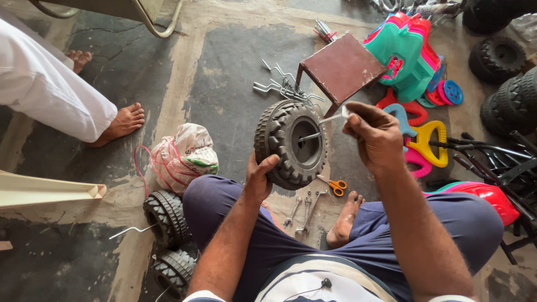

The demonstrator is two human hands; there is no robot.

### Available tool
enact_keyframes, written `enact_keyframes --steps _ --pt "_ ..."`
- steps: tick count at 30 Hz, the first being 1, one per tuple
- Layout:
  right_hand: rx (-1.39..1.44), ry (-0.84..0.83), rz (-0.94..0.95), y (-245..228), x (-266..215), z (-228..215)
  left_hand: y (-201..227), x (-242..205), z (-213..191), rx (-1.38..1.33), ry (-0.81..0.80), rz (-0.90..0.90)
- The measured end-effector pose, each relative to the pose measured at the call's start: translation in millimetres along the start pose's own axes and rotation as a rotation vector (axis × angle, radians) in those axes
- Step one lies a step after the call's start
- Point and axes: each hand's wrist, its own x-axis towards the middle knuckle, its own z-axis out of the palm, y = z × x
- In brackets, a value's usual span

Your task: The person sits on the floor and assembles small toy wheels by inserting metal rods into the wheel hubs. They handle multiple wheels, using a metal rod to secure the axle, and place the finished wheels aside.

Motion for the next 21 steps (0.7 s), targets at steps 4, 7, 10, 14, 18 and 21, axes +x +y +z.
enact_keyframes --steps 4,7,10,14,18,21 --pt "-0.276 -0.04 -0.002 14 -3 7 -5 -3 -6 0.012 0.016 0.017" --pt "-0.338 -0.192 0.181 21 -3 6 -4 -5 -7 -0.011 -0.015 0.04" --pt "-0.515 -0.313 0.075 29 -4 3 -1 -4 -8 -0.11 -0.049 0.001" --pt "-0.603 -0.363 -0.019 28 -12 12 -3 -7 -14 -0.126 -0.092 -0.016" --pt "-0.803 -0.386 -0.267 12 -16 30 -7 -6 -19 -0.177 -0.102 -0.011" --pt "-1.018 -0.461 -0.418 6 -18 41 -8 -6 -21 -0.205 -0.088 -0.015"
